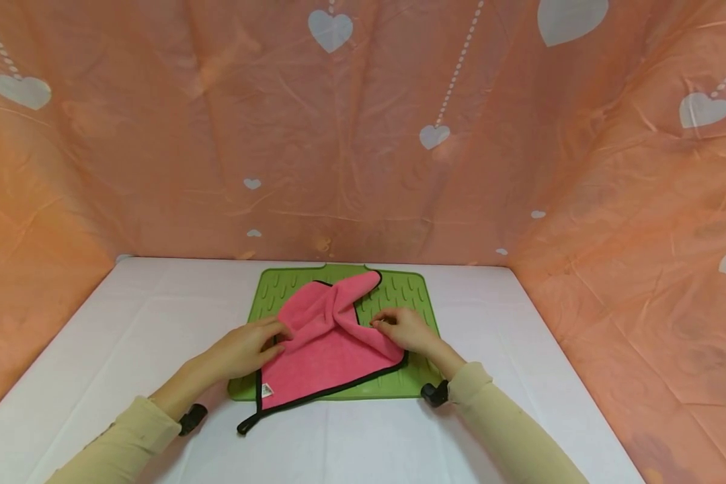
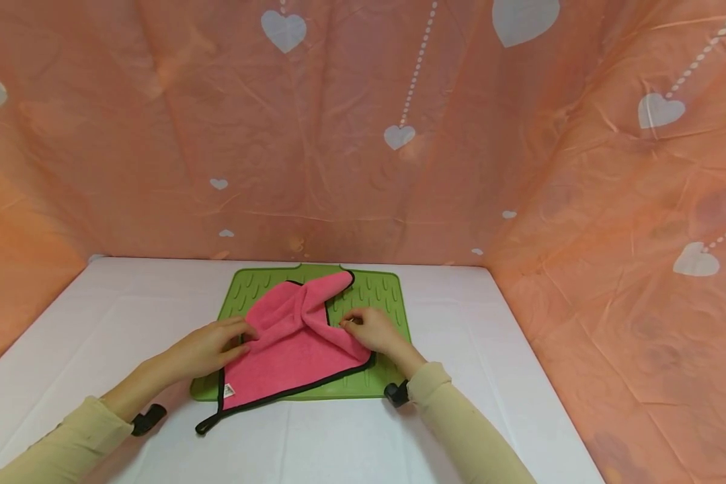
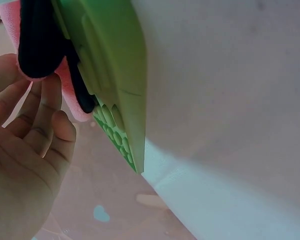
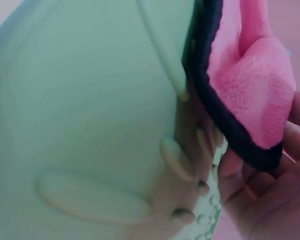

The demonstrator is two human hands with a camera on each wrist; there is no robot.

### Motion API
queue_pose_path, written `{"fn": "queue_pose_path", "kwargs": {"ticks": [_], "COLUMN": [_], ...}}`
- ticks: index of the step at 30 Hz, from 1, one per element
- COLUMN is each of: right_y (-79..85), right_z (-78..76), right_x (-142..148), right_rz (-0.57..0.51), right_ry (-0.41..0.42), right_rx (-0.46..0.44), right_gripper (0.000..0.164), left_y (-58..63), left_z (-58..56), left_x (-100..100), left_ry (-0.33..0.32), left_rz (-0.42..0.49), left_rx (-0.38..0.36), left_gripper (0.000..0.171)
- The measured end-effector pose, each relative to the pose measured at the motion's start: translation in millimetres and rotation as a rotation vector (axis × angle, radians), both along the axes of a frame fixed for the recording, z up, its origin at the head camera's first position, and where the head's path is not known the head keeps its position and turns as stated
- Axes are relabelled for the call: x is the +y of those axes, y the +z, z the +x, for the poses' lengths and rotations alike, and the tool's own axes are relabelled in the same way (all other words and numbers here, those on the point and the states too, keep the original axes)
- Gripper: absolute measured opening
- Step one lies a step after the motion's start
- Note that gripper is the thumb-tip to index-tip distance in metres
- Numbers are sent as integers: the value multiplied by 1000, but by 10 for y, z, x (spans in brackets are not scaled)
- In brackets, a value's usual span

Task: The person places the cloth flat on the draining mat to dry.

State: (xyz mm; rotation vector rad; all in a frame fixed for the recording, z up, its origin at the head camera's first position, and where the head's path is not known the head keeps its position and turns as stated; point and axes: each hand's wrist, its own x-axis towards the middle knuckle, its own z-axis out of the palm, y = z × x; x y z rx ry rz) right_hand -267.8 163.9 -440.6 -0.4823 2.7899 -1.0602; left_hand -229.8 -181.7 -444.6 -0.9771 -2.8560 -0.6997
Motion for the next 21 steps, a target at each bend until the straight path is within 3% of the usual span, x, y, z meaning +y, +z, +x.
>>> {"fn": "queue_pose_path", "kwargs": {"ticks": [7, 12, 17, 21], "right_y": [33, 70, 43, 7], "right_z": [70, 169, 265, 294], "right_x": [46, 148, 317, 435], "right_rz": [-146, -208, -231, -176], "right_ry": [-11, -108, -191, -229], "right_rx": [27, 193, 345, 329], "right_gripper": [17, 13, 9, 9], "left_y": [2, -21, -28, -23], "left_z": [8, 7, 8, 12], "left_x": [2, -7, -16, -17], "left_ry": [4, 1, -9, -35], "left_rz": [7, 25, 43, 54], "left_rx": [-3, 2, 11, 32], "left_gripper": [18, 20, 21, 25]}}
